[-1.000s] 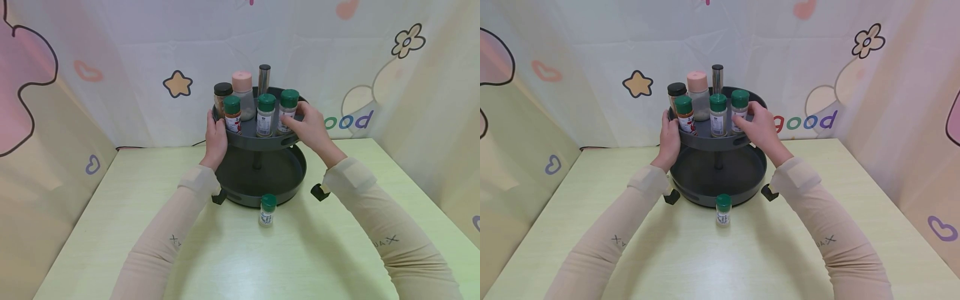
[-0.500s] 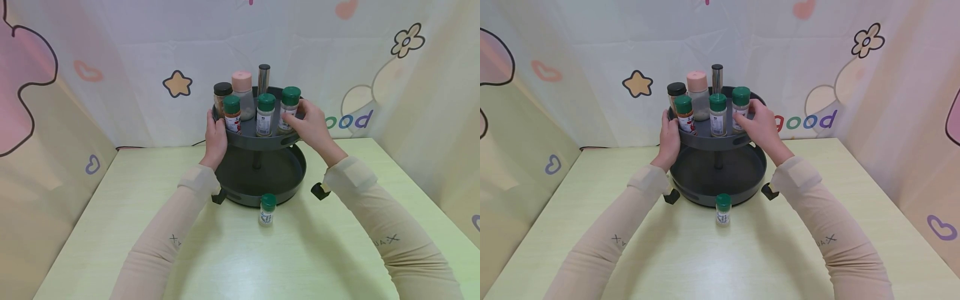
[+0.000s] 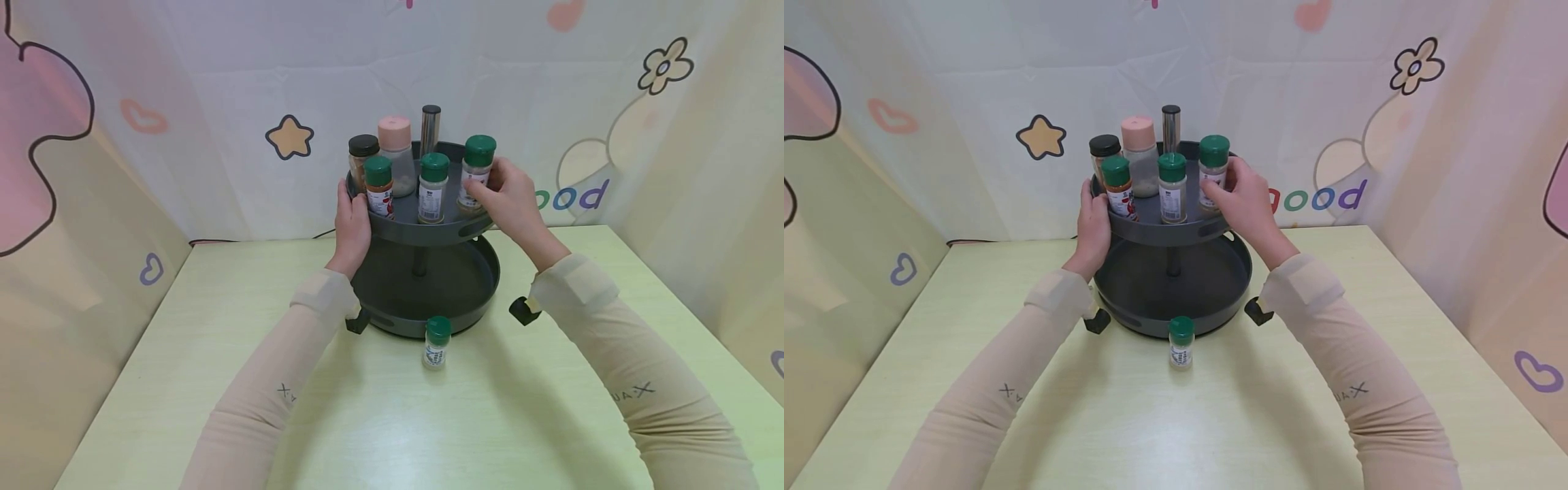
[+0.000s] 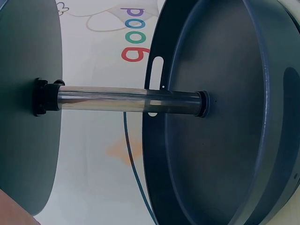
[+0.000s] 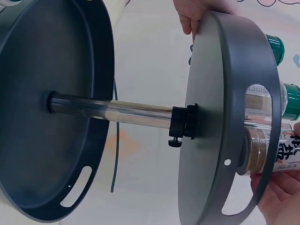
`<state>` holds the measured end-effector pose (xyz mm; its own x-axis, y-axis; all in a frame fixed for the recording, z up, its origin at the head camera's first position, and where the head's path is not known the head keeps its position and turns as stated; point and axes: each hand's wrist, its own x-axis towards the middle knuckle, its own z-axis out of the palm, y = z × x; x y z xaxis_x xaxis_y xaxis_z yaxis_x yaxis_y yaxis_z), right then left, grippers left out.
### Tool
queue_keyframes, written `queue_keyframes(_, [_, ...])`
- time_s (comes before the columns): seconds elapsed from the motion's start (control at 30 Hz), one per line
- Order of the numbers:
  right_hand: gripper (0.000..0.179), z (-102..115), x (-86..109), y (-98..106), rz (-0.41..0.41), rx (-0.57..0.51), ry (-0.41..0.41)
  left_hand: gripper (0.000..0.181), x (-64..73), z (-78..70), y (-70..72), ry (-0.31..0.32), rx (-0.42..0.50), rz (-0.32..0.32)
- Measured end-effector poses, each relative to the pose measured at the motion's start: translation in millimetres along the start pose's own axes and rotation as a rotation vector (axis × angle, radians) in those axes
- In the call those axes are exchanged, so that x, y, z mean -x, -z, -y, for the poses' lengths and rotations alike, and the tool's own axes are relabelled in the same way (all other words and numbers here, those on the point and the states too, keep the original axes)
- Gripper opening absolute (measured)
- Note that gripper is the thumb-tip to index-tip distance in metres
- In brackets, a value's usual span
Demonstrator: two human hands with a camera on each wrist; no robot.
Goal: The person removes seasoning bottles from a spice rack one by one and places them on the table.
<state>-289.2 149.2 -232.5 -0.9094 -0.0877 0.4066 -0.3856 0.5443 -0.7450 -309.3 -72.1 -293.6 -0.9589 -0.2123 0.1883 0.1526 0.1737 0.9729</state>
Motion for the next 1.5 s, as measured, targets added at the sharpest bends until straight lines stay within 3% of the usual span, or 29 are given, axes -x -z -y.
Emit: queue_keyframes(1.5, [0.038, 1.1, 12.2, 1.6, -0.141, -0.156, 0.066, 0.056, 1.7, -0.5, 0.0, -0.006, 0.008, -0.004])
